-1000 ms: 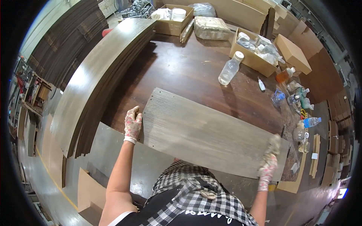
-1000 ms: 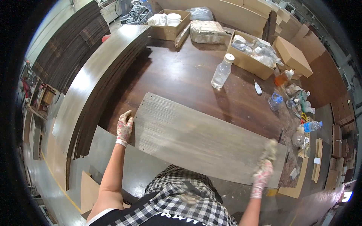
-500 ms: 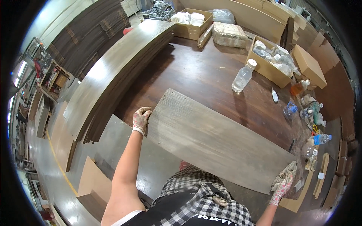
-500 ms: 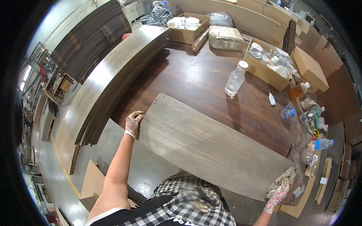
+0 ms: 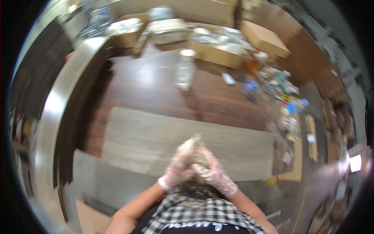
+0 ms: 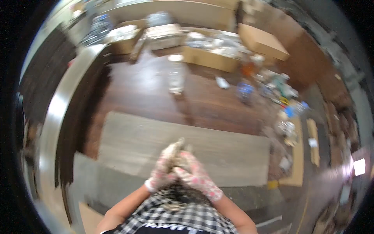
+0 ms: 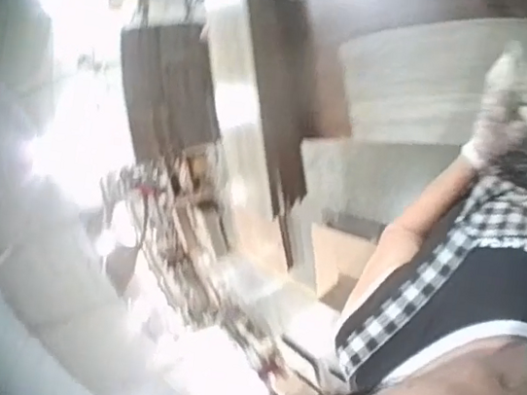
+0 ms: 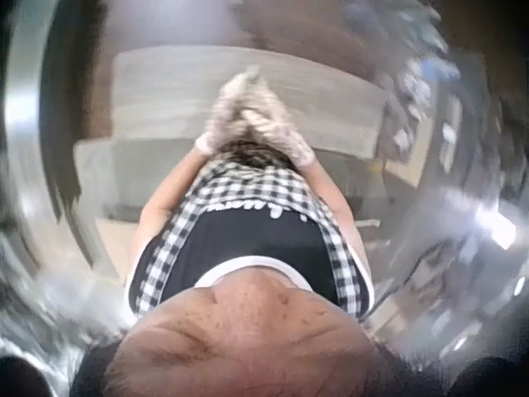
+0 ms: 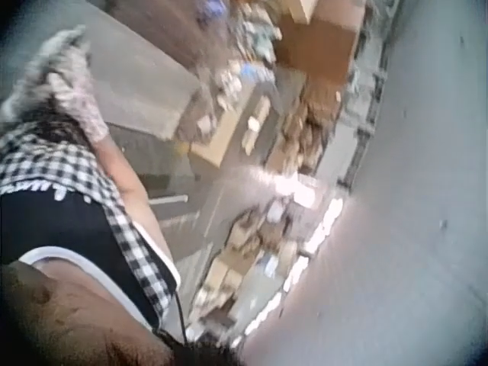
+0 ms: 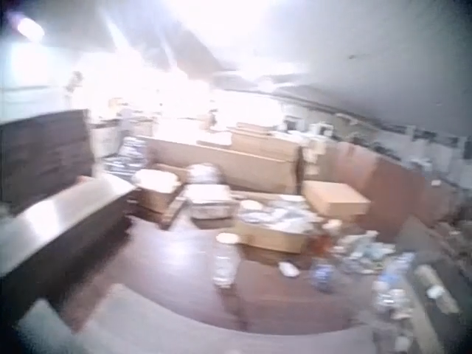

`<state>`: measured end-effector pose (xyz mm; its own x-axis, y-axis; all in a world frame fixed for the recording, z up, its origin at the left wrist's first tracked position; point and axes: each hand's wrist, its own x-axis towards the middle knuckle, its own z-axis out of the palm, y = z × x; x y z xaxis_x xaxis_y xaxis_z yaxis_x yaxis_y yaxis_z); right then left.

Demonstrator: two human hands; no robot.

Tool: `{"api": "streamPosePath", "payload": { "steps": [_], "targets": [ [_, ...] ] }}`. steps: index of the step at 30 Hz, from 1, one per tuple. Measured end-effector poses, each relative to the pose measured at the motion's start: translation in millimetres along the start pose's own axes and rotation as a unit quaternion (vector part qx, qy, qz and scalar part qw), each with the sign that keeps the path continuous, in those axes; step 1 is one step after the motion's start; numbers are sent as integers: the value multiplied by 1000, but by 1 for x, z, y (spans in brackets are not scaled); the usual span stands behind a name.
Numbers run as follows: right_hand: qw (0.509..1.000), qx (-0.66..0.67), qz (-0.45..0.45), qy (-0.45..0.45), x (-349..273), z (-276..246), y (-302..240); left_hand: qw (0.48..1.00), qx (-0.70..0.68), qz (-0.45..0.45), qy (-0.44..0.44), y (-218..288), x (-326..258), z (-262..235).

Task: The person sands a wooden panel using a sanding block while holding a cloth in the other hand, wiping the surface between sanding strokes and turning the panel over to work on different sides.

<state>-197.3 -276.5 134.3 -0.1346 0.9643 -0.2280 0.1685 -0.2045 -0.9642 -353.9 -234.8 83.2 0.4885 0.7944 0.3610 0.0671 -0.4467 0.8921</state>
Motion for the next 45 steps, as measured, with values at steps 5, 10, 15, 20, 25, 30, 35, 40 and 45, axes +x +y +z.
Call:
{"api": "streamPosePath", "payload": {
  "steps": [5,10,15,20,25,30,35,40,45],
  "targets": [
    [976,-84,-93,178,-21,-79,33,995,64,-77,0,6,2,-24],
    [817,-206,-53,536,-79,-239,122,994,30,-107,19,-14,-8,-28],
    [682,-414,99,594,-110,-352,140,990,50,-126,33,0,3,-3],
    [584,-503,154,618,-100,-434,161,986,149,-73,-1,12,9,12],
    [603,-499,196,591,-84,-473,175,976,184,-114,32,13,0,14],
    [634,-443,217,595,-89,-487,183,974,157,-151,65,9,-10,10],
    [727,-164,-69,663,-66,-431,149,951,255,-146,101,17,-19,-19],
    [865,216,-154,425,-23,-322,110,965,217,-93,116,15,-3,-37],
    [954,186,-84,220,55,-190,67,963,237,-83,100,-4,-30,-80]
  ]
}}
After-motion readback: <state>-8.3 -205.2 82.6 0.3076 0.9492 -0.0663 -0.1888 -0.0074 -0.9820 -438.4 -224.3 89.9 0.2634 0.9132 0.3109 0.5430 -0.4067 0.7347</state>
